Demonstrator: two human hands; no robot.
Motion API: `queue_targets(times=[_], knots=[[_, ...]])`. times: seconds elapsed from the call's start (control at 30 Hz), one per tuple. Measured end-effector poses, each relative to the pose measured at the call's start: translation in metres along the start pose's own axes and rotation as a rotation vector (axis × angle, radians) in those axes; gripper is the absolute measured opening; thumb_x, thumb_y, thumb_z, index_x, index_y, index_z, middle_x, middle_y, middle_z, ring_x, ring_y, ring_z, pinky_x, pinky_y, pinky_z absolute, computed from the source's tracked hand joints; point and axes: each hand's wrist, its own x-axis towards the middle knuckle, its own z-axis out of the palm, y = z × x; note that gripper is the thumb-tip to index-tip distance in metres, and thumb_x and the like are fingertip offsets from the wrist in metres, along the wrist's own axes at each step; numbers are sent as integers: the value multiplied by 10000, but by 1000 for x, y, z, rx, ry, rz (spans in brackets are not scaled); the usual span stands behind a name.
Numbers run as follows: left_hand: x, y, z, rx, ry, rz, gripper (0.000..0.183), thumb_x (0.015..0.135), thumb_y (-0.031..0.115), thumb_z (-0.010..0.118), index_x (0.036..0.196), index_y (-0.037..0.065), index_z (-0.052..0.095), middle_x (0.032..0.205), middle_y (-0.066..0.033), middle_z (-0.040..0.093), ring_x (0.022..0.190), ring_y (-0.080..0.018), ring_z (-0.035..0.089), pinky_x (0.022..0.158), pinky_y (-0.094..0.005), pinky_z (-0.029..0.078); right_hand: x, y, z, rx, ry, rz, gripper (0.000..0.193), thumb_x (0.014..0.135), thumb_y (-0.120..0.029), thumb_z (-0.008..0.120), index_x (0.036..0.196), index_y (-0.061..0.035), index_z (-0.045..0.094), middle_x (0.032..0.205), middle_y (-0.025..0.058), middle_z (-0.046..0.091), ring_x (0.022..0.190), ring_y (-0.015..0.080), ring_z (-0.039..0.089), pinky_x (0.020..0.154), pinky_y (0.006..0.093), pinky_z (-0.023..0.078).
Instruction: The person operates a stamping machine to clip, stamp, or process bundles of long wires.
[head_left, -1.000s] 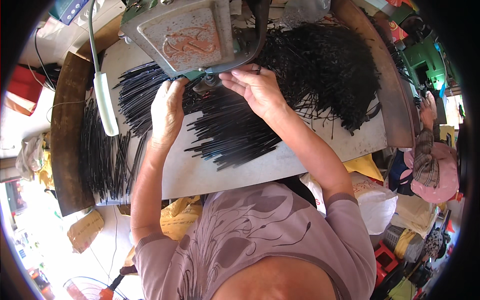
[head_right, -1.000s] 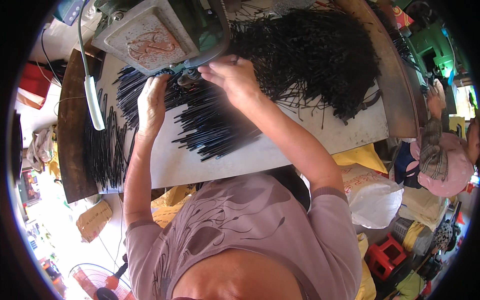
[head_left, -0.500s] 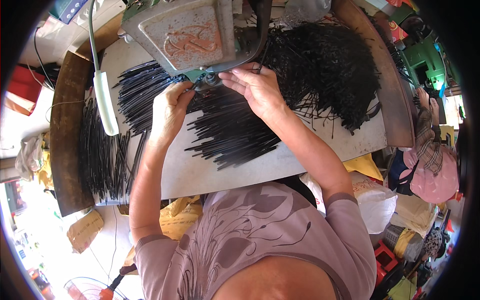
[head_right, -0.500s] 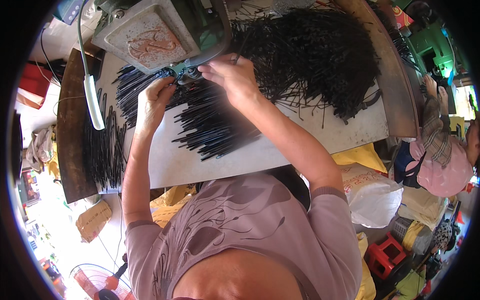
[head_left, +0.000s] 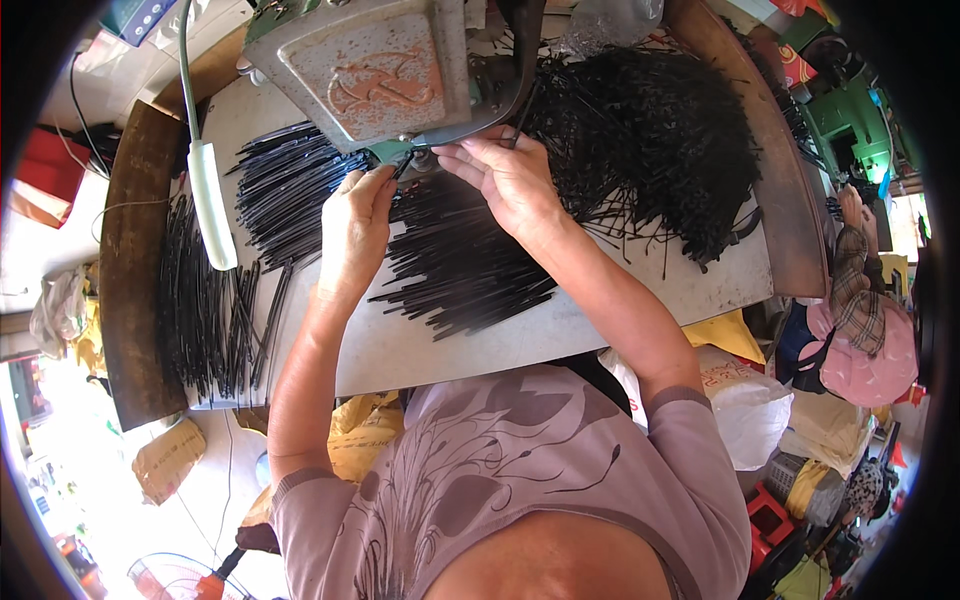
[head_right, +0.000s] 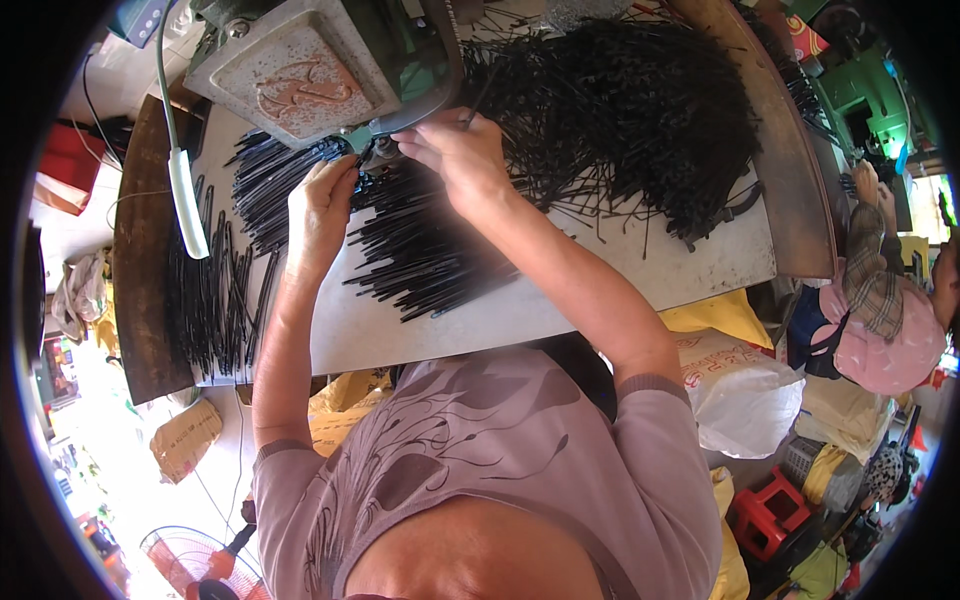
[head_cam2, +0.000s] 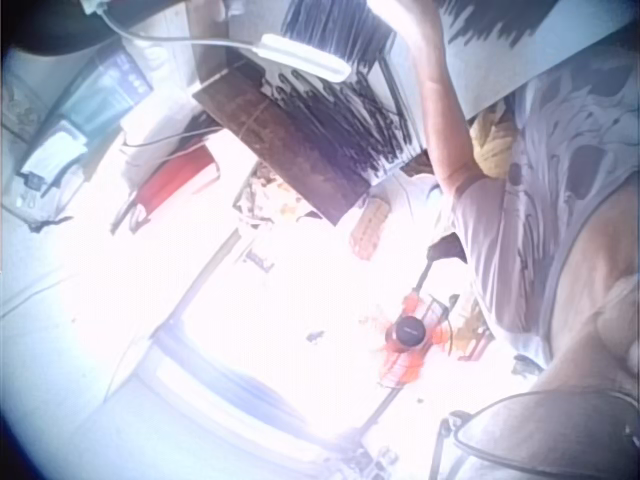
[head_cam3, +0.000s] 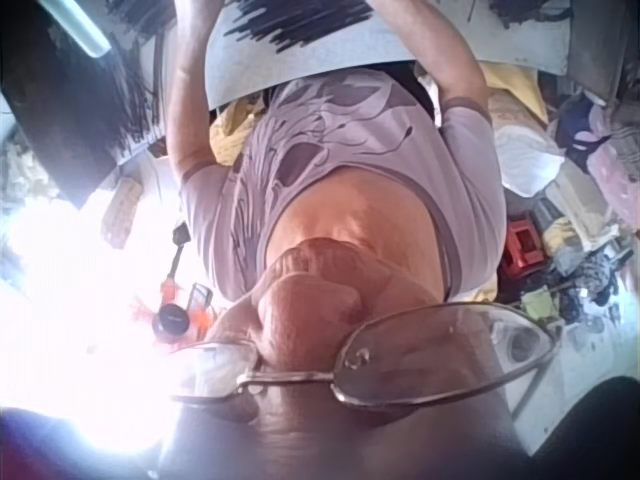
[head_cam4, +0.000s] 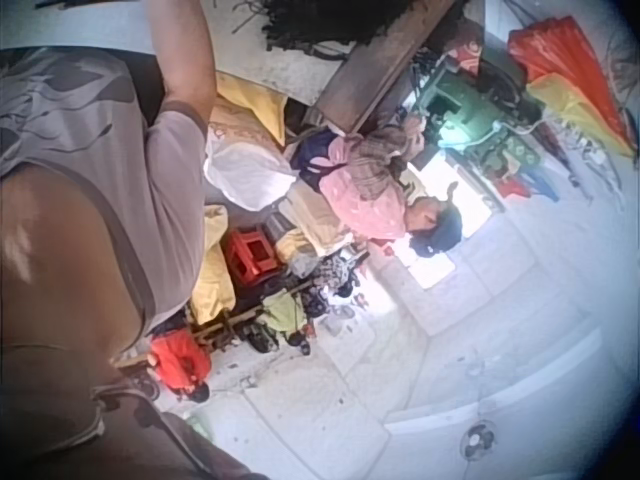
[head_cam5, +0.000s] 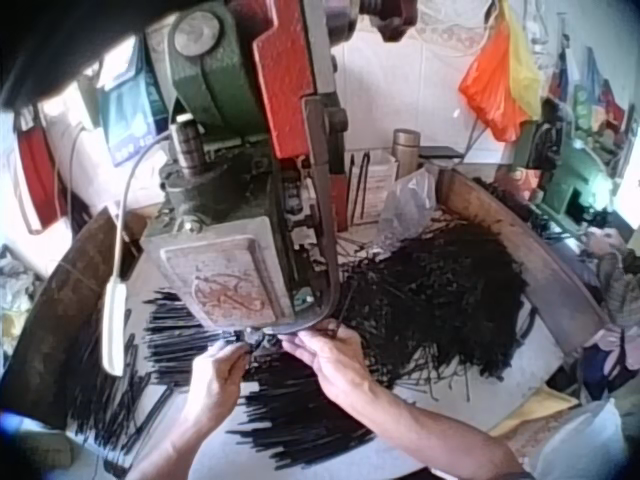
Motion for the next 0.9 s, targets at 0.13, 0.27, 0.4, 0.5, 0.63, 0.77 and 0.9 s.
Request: queue_targets(times=[0.13, 0.27, 0.4, 0.5, 0.63, 0.77, 0.9], knots=[[-2, -2, 0, -24, 1, -28, 134, 771, 51, 535, 879, -8, 589, 688, -145, 531, 611, -275, 530, 561, -316, 412, -1, 0, 1, -2, -6, -13, 63, 772, 17, 502, 809, 49, 463, 828, 163, 564, 781, 233, 588, 707, 319, 504], [-2, -1, 0, -51, -1, -37, 132, 768, 47, 536, 874, -11, 589, 692, -148, 534, 619, -278, 530, 568, -316, 413, 0, 2, 1, 2, -22, -17, 55, 771, 16, 504, 802, 46, 469, 826, 163, 568, 780, 230, 588, 709, 318, 503], [0, -3, 2, -40, 7, -22, 131, 763, 46, 539, 870, -11, 589, 685, -148, 532, 615, -280, 527, 568, -319, 412, 0, 2, 2, -10, -23, -19, 57, 773, 0, 516, 795, 42, 485, 827, 157, 574, 776, 219, 589, 706, 309, 500], [0, -3, 3, -21, 7, -1, 127, 759, 47, 545, 861, -11, 592, 675, -145, 531, 608, -279, 524, 565, -321, 410, -1, 1, 4, -24, -20, -15, 59, 773, -8, 523, 792, 41, 497, 822, 153, 578, 775, 211, 590, 701, 300, 500], [-1, -2, 3, 73, 16, 65, 137, 759, 49, 539, 881, 0, 578, 682, -140, 512, 600, -284, 528, 539, -338, 415, 0, 2, 2, -33, -7, -13, 63, 774, -12, 525, 794, 47, 512, 812, 151, 583, 774, 204, 591, 689, 291, 499], [-3, -2, 0, 368, -3, 207, 165, 751, 48, 532, 913, 23, 551, 687, -139, 490, 572, -296, 530, 492, -357, 423, 0, -3, -1, -61, -2, 2, 84, 759, -15, 542, 801, 49, 505, 811, 149, 583, 749, 206, 596, 671, 288, 503], [2, -2, -11, 410, -54, 235, 173, 746, 50, 532, 917, 34, 546, 679, -141, 484, 563, -299, 529, 483, -359, 426, 0, -10, -9, -91, 18, 38, 92, 772, -42, 531, 822, 35, 529, 823, 139, 587, 759, 211, 595, 695, 313, 496]])
